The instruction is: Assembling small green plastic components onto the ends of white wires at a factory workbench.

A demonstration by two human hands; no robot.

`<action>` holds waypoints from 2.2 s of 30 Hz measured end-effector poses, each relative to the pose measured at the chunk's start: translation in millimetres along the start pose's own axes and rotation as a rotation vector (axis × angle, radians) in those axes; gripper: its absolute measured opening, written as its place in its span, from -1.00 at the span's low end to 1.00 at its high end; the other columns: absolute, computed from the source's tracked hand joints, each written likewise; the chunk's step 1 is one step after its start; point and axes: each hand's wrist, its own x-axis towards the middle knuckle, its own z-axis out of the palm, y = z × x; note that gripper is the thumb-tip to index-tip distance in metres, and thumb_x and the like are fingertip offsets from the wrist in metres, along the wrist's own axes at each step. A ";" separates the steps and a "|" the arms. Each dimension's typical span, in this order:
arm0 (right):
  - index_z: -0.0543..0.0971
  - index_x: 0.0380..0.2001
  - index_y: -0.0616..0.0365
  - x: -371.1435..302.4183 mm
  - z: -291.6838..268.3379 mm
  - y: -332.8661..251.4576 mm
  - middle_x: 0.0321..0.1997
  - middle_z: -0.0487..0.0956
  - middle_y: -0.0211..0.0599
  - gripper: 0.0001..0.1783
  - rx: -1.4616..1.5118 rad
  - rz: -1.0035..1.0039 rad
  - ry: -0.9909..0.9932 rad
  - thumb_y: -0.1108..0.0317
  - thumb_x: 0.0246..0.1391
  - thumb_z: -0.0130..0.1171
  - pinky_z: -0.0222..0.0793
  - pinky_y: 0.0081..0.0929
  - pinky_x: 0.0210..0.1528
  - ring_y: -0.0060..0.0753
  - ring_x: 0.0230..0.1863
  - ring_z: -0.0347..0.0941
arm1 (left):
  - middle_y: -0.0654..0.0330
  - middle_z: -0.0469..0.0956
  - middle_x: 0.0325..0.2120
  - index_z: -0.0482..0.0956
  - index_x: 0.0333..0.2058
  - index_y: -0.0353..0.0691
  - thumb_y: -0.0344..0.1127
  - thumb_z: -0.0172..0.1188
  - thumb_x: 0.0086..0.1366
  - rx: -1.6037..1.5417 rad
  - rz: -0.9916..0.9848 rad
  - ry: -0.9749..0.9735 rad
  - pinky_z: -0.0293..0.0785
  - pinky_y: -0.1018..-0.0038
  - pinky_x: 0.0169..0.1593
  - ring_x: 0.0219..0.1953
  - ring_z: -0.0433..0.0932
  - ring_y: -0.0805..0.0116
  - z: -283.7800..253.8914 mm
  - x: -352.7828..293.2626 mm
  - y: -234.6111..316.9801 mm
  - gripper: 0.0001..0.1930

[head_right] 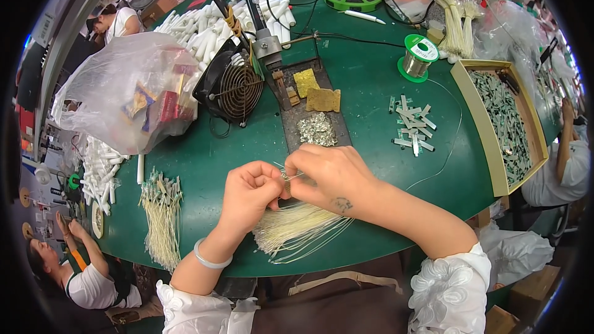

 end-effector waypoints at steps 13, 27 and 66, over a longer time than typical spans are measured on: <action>0.42 -0.40 0.23 4.2 -5.1 10.6 -0.58 0.26 -0.52 -0.88 0.395 0.364 -0.048 0.52 -0.04 0.14 0.13 -0.68 -0.54 -0.72 -0.56 0.13 | 0.25 0.53 -0.64 0.50 -0.46 -0.32 -0.53 0.09 0.12 0.090 0.068 0.124 0.22 0.74 -0.60 -0.69 0.34 0.68 2.7 12.7 6.3 -0.98; 0.50 -0.45 0.25 16.9 -9.5 25.1 -0.51 0.46 -0.26 -0.90 0.204 0.244 0.205 0.45 -0.05 0.19 0.34 -0.52 -0.50 -0.46 -0.57 0.39 | 0.28 0.55 -0.61 0.50 -0.45 -0.30 -0.47 0.14 0.13 0.084 0.139 0.101 0.25 0.73 -0.57 -0.59 0.49 0.63 6.3 54.3 12.8 -0.97; 0.53 -0.43 0.28 18.6 -5.3 33.1 -0.51 0.42 -0.47 -0.92 0.245 0.199 0.307 0.50 0.01 0.21 0.15 -0.73 -0.56 -0.78 -0.58 0.21 | 0.26 0.54 -0.62 0.51 -0.43 -0.33 -0.51 0.13 0.11 0.008 0.191 0.125 0.20 0.74 -0.59 -0.65 0.37 0.68 12.8 65.8 21.1 -0.96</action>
